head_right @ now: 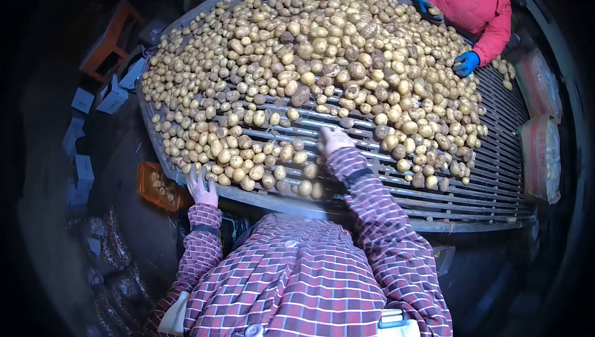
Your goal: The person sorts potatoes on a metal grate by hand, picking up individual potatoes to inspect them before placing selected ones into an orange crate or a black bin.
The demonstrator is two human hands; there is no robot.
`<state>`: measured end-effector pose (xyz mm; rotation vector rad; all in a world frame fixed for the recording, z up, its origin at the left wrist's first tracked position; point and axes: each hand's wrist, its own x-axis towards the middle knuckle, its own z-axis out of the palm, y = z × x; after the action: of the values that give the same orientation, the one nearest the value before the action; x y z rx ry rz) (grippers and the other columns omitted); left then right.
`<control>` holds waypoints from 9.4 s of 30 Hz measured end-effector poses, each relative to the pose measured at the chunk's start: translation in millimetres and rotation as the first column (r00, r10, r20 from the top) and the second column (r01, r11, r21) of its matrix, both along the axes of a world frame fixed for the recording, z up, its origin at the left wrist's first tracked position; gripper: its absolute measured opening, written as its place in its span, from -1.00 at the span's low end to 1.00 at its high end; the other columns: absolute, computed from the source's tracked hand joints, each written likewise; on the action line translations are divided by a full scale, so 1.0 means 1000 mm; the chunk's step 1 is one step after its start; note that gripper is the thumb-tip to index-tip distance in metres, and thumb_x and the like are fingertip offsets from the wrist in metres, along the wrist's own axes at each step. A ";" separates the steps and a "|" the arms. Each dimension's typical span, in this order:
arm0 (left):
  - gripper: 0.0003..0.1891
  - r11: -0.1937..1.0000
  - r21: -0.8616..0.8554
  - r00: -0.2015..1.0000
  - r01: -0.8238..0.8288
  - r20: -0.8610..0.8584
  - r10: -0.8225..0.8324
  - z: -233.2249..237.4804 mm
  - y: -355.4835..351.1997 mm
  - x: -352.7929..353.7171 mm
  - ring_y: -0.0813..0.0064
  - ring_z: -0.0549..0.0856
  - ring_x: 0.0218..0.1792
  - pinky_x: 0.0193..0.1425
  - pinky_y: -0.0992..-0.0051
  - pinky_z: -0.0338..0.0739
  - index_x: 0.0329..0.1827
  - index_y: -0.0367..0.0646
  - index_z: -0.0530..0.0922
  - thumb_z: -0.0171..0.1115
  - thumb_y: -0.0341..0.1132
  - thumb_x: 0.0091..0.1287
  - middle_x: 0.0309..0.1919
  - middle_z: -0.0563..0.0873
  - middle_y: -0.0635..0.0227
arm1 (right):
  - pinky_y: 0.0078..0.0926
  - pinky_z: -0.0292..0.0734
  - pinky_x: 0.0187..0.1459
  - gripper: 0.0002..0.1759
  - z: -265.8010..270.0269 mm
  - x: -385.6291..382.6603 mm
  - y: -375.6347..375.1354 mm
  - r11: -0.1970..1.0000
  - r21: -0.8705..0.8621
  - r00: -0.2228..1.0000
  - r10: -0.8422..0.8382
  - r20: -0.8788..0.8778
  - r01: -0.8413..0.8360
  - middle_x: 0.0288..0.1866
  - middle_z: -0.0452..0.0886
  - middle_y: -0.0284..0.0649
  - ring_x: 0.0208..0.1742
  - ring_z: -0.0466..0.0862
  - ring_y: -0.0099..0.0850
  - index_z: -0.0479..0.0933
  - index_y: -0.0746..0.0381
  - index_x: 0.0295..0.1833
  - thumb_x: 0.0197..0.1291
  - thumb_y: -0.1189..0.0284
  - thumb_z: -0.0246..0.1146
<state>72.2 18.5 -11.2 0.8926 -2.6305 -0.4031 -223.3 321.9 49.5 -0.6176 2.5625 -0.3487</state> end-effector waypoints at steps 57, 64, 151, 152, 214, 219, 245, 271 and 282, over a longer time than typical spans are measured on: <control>-0.61 -0.188 0.953 0.552 0.239 -0.293 -0.781 0.033 0.258 -0.169 0.37 0.64 0.07 0.19 0.44 0.51 0.28 -0.29 0.41 0.08 -0.51 0.39 0.08 0.64 0.18 | -0.57 0.55 -0.51 -0.69 0.000 0.233 0.450 -0.577 -0.682 0.010 -0.760 0.650 0.449 -0.23 0.67 -0.16 -0.41 0.67 -0.43 0.59 0.27 0.02 0.14 0.46 0.35; -0.57 0.067 0.784 0.254 0.618 -0.117 -0.960 0.045 0.262 -0.167 0.27 0.56 0.18 0.30 0.37 0.39 0.22 -0.23 0.48 0.19 -0.34 0.28 0.13 0.58 0.13 | -0.22 0.53 0.09 -0.36 0.076 0.071 0.273 0.707 -0.199 0.680 -0.708 -0.191 0.679 0.06 0.60 0.07 0.08 0.63 -0.15 0.46 0.24 0.21 0.26 -0.06 0.12; -0.17 -0.473 0.819 0.791 0.323 -0.509 -0.341 0.101 0.213 -0.126 0.35 0.42 0.36 0.41 0.35 0.39 0.50 -0.15 0.14 0.26 -0.70 0.14 0.36 0.41 0.18 | -0.49 0.53 0.03 -0.41 0.049 -0.038 0.251 0.424 -0.646 0.770 -0.418 0.483 0.635 -0.02 0.64 -0.24 -0.02 0.61 -0.46 0.52 0.28 0.17 0.00 0.31 0.45; -0.17 -0.606 0.745 0.820 0.279 -0.514 -0.254 0.094 0.213 -0.125 0.32 0.40 0.37 0.41 0.31 0.41 0.50 -0.14 0.14 0.25 -0.72 0.15 0.38 0.38 0.17 | -0.51 0.50 0.07 -0.39 0.044 -0.039 0.236 0.523 -0.579 0.778 -0.470 0.416 0.626 0.00 0.64 -0.23 0.01 0.60 -0.45 0.53 0.26 0.17 -0.03 0.26 0.46; -0.57 0.806 0.064 0.808 0.588 0.008 -0.590 0.076 0.046 -0.077 0.04 0.37 0.30 0.40 0.10 0.24 0.01 0.18 0.67 0.41 -0.21 -0.01 0.26 0.44 0.18 | -0.32 0.27 0.38 0.04 -0.012 0.038 -0.059 0.729 -0.673 0.902 0.198 0.384 0.126 0.39 0.33 0.18 0.41 0.37 -0.12 0.06 0.30 0.51 0.06 -0.01 0.34; -0.04 0.998 0.015 0.956 0.065 0.284 -0.067 0.047 0.015 -0.016 0.05 0.21 0.42 0.47 0.03 0.05 0.40 0.00 0.30 0.52 0.05 -0.13 0.37 0.30 0.13 | -0.05 0.10 0.47 0.26 -0.004 0.048 0.040 0.841 -0.170 0.856 0.487 -0.173 -0.513 0.49 0.12 0.08 0.51 0.14 0.01 -0.01 0.27 0.52 -0.27 0.17 0.56; 0.18 0.972 0.230 0.864 0.040 0.481 -0.149 0.075 -0.108 -0.154 -0.11 0.14 0.46 0.38 -0.09 0.28 0.56 0.11 -0.05 0.55 -0.04 -0.11 0.50 0.07 0.19 | 0.27 0.05 0.39 -0.02 -0.068 0.055 -0.238 0.728 -0.455 0.858 0.457 -0.235 -0.513 0.42 0.07 0.28 0.44 0.03 0.37 0.17 0.02 0.48 -0.18 0.18 0.32; -0.20 0.995 0.028 0.853 0.101 0.512 -0.101 0.040 -0.364 -0.334 0.04 0.42 0.29 0.30 0.15 0.44 0.38 0.21 0.34 0.38 -0.48 -0.01 0.41 0.27 0.31 | -0.12 0.46 0.22 -0.11 -0.039 -0.089 -0.439 0.914 -0.182 0.922 0.380 0.070 -0.363 0.54 0.05 0.04 0.20 0.52 0.05 0.23 -0.06 0.45 -0.05 0.13 0.39; -0.52 0.905 0.413 0.936 0.099 -0.348 0.056 0.027 -0.286 -0.239 0.35 0.58 0.13 0.23 0.40 0.45 0.14 -0.26 0.47 0.29 -0.57 0.09 0.04 0.62 0.20 | -0.25 0.46 0.25 -0.05 -0.003 -0.087 -0.443 0.934 -0.107 0.895 0.356 0.268 -0.340 0.50 0.13 0.01 0.39 0.36 -0.01 0.13 -0.20 0.51 -0.04 0.40 0.36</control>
<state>-166.8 -267.5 15.8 0.8186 -2.2527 -1.0719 -310.7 -121.6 46.9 -0.9578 2.1232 -0.3572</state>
